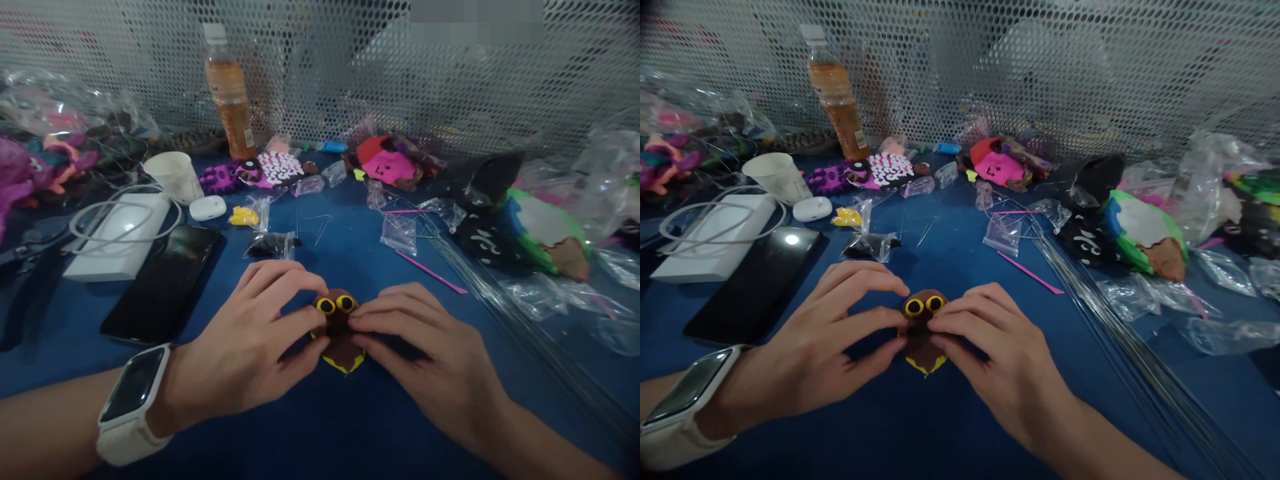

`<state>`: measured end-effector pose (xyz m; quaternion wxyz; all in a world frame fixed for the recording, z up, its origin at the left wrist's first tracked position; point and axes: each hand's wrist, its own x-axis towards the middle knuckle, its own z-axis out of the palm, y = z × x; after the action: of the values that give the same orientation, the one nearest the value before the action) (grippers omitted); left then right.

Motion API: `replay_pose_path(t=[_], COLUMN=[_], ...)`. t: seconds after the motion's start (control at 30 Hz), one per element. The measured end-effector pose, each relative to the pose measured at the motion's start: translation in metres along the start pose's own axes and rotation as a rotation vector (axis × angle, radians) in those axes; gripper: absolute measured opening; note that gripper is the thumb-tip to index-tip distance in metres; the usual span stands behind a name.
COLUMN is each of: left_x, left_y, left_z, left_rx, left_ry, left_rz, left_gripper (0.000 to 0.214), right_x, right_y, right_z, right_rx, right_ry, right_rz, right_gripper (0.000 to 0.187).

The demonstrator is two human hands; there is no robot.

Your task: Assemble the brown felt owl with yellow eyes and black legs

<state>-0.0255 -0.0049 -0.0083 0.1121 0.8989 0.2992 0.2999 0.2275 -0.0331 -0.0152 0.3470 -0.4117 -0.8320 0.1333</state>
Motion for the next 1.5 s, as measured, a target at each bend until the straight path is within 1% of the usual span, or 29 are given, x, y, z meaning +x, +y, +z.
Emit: replay_pose_path(t=[0.2, 0.43, 0.8, 1.0, 1.07, 1.2, 1.37, 1.5], left_x=[0.0, -0.001, -0.002, -0.001, 0.001, 0.003, 0.001, 0.001], left_y=[-0.002, -0.005, -0.007, -0.005, -0.003, -0.001, 0.001, 0.003], left_z=[0.001, -0.002, -0.001, -0.003, -0.005, -0.006, -0.005, -0.005], left_rx=[0.002, 0.005, -0.042, -0.009, 0.007, 0.001, 0.015, 0.009], left_ry=[-0.009, -0.019, -0.057, -0.048, -0.05, -0.12, -0.232, -0.255], left_rz=[0.018, 0.022, 0.05, 0.082, 0.118, 0.208, 0.236, 0.236], left_gripper=[0.008, 0.011, 0.014, 0.015, 0.015, 0.017, 0.022, 0.025], right_x=[0.002, 0.003, 0.003, 0.001, 0.001, 0.003, 0.003, 0.003], right_y=[0.001, 0.002, 0.002, 0.003, 0.003, 0.002, 0.002, 0.002], right_z=[0.002, 0.003, 0.003, 0.003, 0.002, 0.002, 0.001, 0.001], right_rx=[-0.015, 0.015, 0.012, 0.006, 0.004, 0.003, -0.006, -0.003], right_ry=[-0.012, -0.038, -0.049, -0.06, -0.057, -0.069, -0.064, -0.06], right_rz=[0.032, 0.062, 0.059, 0.061, 0.059, 0.059, 0.039, 0.036], right_gripper=[0.018, 0.017, 0.018, 0.018, 0.018, 0.019, 0.019, 0.019])
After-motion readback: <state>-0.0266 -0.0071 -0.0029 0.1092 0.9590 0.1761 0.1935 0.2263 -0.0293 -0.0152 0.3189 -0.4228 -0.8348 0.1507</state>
